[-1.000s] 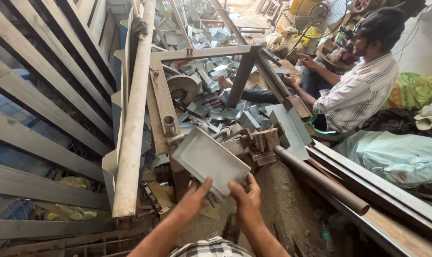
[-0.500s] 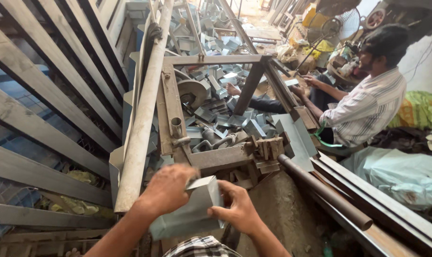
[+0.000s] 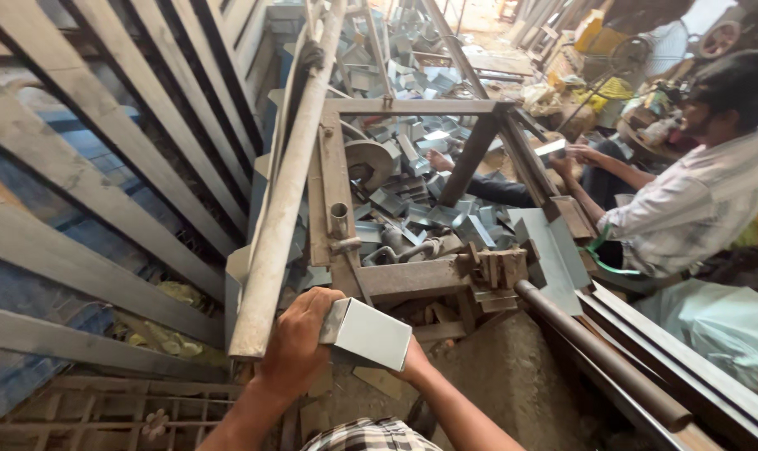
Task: The person places metal sheets into a manual bending machine, pulls the lever to form the sides, and taps the corners with a hammer.
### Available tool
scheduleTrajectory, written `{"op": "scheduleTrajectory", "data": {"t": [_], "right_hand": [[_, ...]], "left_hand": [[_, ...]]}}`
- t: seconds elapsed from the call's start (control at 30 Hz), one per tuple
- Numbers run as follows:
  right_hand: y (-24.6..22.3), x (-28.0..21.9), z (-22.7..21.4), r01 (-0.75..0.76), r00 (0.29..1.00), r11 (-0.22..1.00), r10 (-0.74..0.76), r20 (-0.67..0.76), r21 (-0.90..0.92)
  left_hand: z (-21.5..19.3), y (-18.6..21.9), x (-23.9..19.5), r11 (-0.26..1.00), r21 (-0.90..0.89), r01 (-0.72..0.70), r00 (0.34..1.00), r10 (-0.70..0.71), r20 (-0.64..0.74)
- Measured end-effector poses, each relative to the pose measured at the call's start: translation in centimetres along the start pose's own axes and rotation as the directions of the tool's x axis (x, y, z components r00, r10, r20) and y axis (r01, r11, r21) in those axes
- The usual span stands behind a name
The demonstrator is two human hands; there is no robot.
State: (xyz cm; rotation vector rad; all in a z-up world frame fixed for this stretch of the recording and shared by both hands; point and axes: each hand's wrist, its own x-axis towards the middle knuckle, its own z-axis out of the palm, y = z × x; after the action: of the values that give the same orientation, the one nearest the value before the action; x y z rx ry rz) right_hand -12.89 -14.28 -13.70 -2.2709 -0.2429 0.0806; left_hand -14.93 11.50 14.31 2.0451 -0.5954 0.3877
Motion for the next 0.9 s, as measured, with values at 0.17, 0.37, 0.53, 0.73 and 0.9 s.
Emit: {"op": "scheduleTrajectory", "data": {"t": [0.17,0.37,0.53,0.73,0.9], "right_hand": [[-1.2,1.1,1.6,-0.154,0.981,0.965,0.175,-0.08,0.214],[-8.1,-4.0,-4.1,-0.404,0.862,0.751,0.504,-0.059,0.523],[-7.5,-11.7,-7.9,-0.278,0.873,0.47,0.488,0.016,0.838],[-5.3,-16.8,-12.7,-0.053,0.853,0.558,0.457,-0.253,0.828],[-3.8,-18.9,-12.0,-0.042,0.756,0.541,0.566,-0.328,0.84]], "left_hand": [[-1.2,0.5,-0.9,0.998,-0.042,0.053,0.996,-0.056,-0.063],[-0.4,-2.2,-1.8,0.921,-0.272,0.279,0.934,-0.326,-0.145],[4.9,-7.7,-1.8,0.888,-0.366,0.28,0.88,-0.389,-0.271],[17.3,-14.8,2.1,0.983,-0.131,0.127,0.878,-0.173,-0.446],[22.0,-13.8,5.6,0.945,-0.326,0.041,0.899,-0.177,-0.4]]}}
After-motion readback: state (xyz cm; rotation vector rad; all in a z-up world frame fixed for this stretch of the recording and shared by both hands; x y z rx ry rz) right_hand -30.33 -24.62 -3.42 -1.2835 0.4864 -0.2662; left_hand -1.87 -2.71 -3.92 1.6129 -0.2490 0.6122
